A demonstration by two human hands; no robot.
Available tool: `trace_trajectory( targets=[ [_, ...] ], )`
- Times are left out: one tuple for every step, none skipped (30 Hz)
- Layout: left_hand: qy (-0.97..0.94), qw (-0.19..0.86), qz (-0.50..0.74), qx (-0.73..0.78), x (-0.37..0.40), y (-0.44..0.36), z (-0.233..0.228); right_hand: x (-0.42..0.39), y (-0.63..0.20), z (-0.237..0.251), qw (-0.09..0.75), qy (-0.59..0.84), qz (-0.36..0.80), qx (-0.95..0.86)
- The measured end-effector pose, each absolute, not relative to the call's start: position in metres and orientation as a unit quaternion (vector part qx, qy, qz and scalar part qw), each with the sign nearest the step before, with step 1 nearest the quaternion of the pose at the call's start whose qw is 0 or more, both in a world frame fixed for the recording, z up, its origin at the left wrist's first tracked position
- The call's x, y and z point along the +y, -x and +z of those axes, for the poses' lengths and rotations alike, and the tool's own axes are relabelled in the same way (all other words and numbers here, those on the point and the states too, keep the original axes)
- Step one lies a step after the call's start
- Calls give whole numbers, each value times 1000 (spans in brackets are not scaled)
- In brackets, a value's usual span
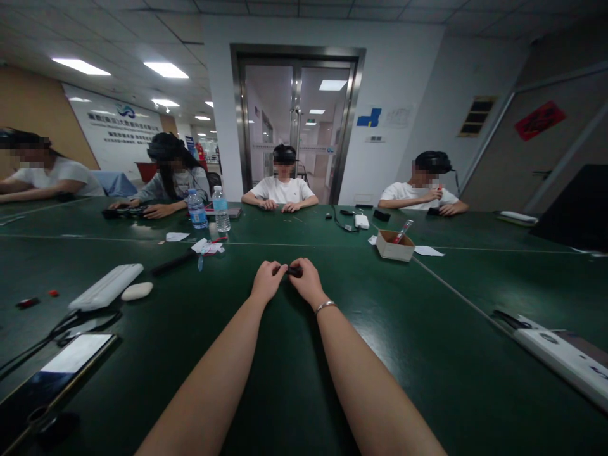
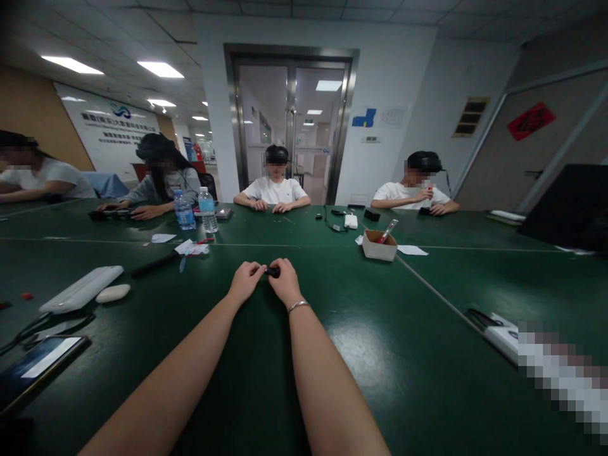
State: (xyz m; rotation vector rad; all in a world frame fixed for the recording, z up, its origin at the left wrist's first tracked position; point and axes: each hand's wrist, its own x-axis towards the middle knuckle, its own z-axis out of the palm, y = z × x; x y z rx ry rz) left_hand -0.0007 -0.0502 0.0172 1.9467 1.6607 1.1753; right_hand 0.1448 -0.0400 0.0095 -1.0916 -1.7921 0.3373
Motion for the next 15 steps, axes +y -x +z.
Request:
trace_trajectory(
  targets=[
    [-681,159,412,584,-50,1,17,-40,-145,9,486,447,136,-739],
    [-680,157,411,586,-50,1,17,-40,-144,9,486,446,133,-740],
    [-680,156,409,588,-49,1,16,-40,-144,9,486,446,131,-740],
    [-681,154,406,590,-48,2,16,-40,-144,9,488,446,129,-739],
    [-682,153,402,592,-48,2,15,-40,-144,10,490,446,127,-738],
    [-683,153,399,592,-47,2,14,-39,-144,10,492,446,124,-737],
    [-685,155,401,589,-46,2,13,-39,-145,9,494,447,123,-736],
    [-686,159,408,581,-45,2,12,-39,-145,9,494,448,123,-734],
    [-685,165,421,571,-44,2,12,-39,-145,9,495,450,124,-733],
    [-681,173,440,559,-44,2,11,-38,-145,9,496,451,125,-732],
    [-679,184,461,542,-43,2,11,-38,-145,9,497,452,127,-730],
    [-677,196,480,523,-43,1,10,-38,-146,8,497,453,129,-729],
    [-677,209,495,504,-43,0,10,-37,-146,8,496,454,131,-728],
    [-678,220,504,488,-43,0,10,-37,-146,8,495,456,133,-727],
    [-681,230,508,474,-43,-1,10,-37,-146,8,494,458,134,-727]
  ],
)
